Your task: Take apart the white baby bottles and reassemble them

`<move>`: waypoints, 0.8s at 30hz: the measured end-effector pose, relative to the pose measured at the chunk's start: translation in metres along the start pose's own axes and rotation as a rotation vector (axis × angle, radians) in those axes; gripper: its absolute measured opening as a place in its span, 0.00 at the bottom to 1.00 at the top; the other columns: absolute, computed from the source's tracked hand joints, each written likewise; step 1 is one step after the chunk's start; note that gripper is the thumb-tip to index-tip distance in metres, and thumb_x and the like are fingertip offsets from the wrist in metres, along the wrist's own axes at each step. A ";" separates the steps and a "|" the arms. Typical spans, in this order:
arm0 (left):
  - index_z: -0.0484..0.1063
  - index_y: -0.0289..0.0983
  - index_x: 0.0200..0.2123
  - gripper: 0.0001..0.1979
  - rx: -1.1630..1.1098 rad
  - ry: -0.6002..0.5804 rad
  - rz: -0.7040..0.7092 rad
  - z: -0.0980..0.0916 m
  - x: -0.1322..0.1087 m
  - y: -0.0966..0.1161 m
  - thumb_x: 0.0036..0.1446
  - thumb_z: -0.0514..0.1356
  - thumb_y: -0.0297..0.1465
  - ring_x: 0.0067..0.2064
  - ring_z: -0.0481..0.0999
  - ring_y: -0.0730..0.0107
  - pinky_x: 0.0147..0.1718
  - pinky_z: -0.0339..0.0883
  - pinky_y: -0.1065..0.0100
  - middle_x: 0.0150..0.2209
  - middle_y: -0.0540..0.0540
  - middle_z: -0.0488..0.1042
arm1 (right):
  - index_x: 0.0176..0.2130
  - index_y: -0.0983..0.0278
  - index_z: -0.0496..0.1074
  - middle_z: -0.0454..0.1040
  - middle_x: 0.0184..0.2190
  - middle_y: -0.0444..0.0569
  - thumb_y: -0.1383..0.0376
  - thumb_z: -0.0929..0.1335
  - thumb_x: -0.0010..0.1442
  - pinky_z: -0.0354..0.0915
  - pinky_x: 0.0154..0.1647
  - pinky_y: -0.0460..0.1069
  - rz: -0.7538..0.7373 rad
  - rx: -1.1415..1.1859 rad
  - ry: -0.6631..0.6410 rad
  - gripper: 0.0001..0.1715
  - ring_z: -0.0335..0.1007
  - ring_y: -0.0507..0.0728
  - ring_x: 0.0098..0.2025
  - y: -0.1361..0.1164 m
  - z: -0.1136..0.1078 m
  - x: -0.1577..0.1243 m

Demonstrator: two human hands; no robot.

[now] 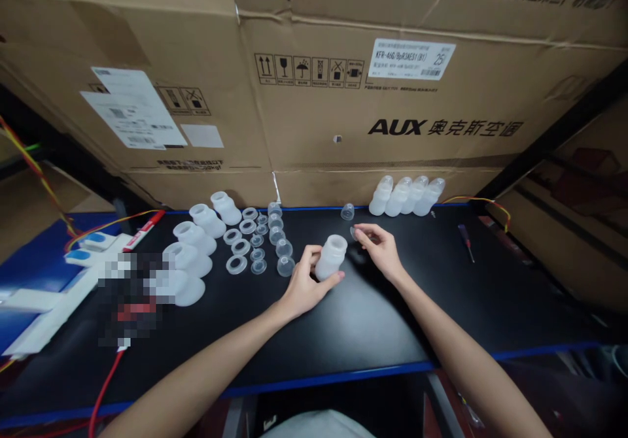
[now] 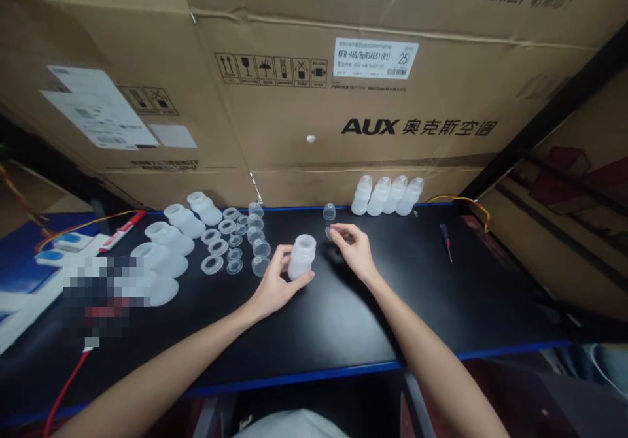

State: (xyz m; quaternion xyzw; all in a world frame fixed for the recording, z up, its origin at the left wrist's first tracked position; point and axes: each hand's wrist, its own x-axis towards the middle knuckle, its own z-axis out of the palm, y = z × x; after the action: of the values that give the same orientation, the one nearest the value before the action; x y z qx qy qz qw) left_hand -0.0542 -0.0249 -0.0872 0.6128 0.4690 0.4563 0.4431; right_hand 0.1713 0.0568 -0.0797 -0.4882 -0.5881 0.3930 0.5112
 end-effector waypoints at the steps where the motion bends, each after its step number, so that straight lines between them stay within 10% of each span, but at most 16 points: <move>1: 0.61 0.42 0.52 0.28 0.007 0.006 -0.007 0.000 0.000 0.000 0.60 0.72 0.44 0.44 0.82 0.62 0.43 0.72 0.65 0.45 0.45 0.82 | 0.48 0.62 0.83 0.82 0.38 0.52 0.42 0.77 0.61 0.75 0.39 0.54 -0.048 -0.067 0.000 0.29 0.76 0.59 0.36 0.002 0.000 -0.001; 12: 0.61 0.43 0.48 0.27 0.239 0.016 -0.036 0.000 0.000 0.006 0.56 0.73 0.44 0.43 0.83 0.59 0.45 0.70 0.61 0.45 0.48 0.85 | 0.66 0.60 0.67 0.83 0.48 0.52 0.59 0.73 0.67 0.68 0.59 0.63 -0.286 -0.498 -0.199 0.32 0.77 0.65 0.52 0.017 -0.001 -0.006; 20: 0.62 0.44 0.49 0.27 0.325 0.024 -0.003 0.005 0.003 0.000 0.56 0.73 0.46 0.52 0.84 0.52 0.50 0.71 0.55 0.50 0.44 0.84 | 0.51 0.60 0.78 0.82 0.48 0.54 0.52 0.70 0.73 0.68 0.56 0.62 -0.376 -0.466 -0.182 0.16 0.77 0.65 0.51 0.003 -0.004 -0.006; 24: 0.67 0.43 0.49 0.24 0.323 0.015 0.009 0.005 0.002 -0.003 0.58 0.73 0.45 0.49 0.83 0.53 0.49 0.71 0.56 0.47 0.46 0.84 | 0.56 0.58 0.77 0.82 0.42 0.52 0.46 0.56 0.80 0.70 0.49 0.58 -0.474 -0.285 -0.221 0.30 0.78 0.61 0.43 -0.010 -0.007 -0.017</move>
State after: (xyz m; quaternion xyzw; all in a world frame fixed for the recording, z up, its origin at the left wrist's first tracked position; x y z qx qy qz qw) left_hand -0.0490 -0.0229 -0.0906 0.6748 0.5369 0.3816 0.3330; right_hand 0.1767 0.0377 -0.0727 -0.3585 -0.7871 0.2268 0.4479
